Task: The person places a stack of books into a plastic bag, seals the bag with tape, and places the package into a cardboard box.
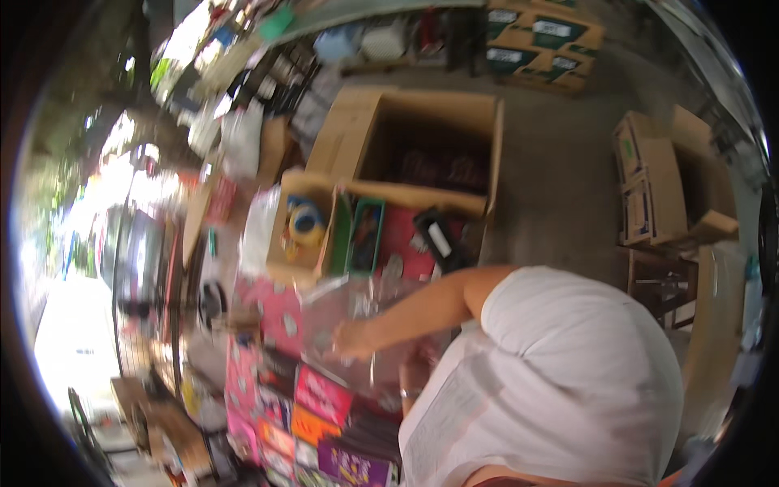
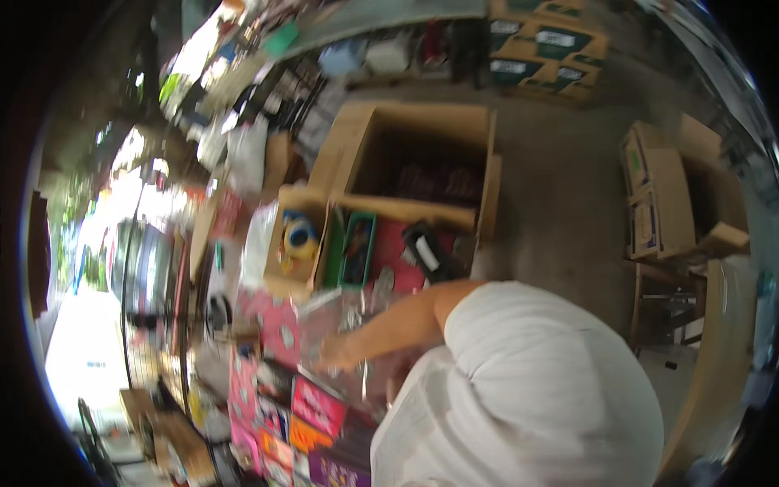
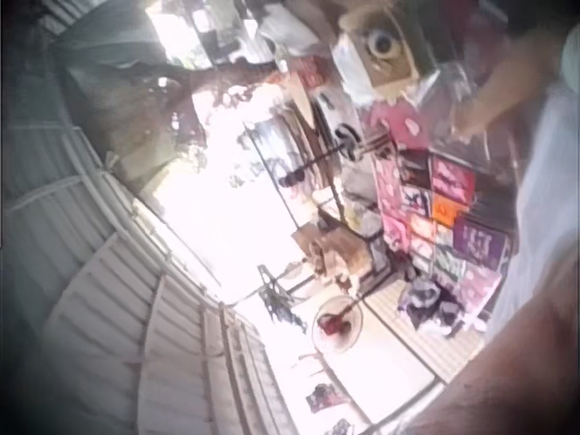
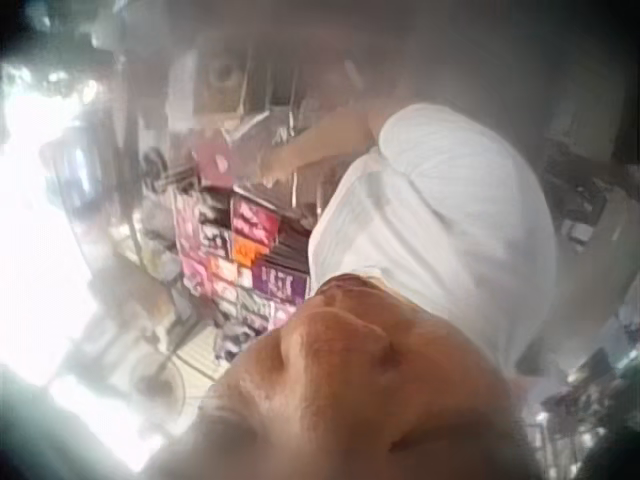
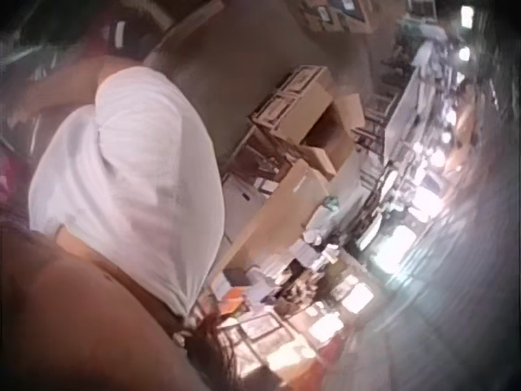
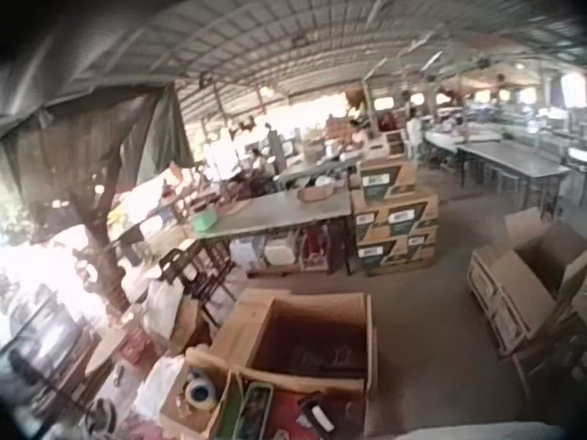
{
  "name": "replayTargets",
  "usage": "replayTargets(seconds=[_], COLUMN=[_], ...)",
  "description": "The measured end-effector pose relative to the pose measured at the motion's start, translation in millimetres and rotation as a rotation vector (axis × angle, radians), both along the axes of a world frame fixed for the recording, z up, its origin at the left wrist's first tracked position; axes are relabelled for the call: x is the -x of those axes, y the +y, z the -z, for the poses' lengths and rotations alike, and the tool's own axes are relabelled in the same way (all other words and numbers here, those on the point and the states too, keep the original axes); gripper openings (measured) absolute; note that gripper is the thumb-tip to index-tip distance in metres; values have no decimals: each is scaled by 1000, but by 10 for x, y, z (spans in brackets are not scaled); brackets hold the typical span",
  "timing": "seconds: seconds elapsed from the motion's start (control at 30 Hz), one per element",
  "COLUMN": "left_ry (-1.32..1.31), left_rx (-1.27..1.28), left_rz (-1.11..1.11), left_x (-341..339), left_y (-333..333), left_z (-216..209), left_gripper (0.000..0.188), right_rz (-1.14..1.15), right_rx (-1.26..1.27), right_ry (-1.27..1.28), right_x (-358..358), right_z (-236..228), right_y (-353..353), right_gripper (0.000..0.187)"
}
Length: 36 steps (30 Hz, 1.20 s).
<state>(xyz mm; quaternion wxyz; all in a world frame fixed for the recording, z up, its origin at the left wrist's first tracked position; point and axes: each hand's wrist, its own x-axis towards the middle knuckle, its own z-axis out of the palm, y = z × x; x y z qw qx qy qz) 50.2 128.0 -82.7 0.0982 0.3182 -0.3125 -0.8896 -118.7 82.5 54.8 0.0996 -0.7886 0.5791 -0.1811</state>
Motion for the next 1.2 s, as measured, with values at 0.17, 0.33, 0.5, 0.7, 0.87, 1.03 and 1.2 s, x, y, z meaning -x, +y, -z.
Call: replayTargets(seconds=[0.17,0.33,0.5,0.7,0.87,1.03,1.2], left_ry=[-285,-359,-388,-390,-424,-403,-419], left_rx=[334,751,1058,1271,1368,1407,1449], left_rz=[86,232,329,448,446,519,533], left_x=[205,588,761,1011,1005,1083,1073], left_y=[-28,-120,-135,28,-103,37,-9], left_z=[-310,-782,-1086,-1268,-1407,-1401,-1462], left_gripper=[32,32,32,32,32,32,31], right_rz=[46,157,248,369,202,176,95], right_rx=[-149,14,167,-4,104,-388,-306], right_ry=[-612,-266,-741,-635,-1046,-1094,-1104], right_x=[593,960,732,831,965,1110,1015], right_z=[-649,258,555,162,-398,391,544], right_y=[729,1364,1474,1306,1425,1499,1132], right_gripper=[107,103,90,38,23,50,57])
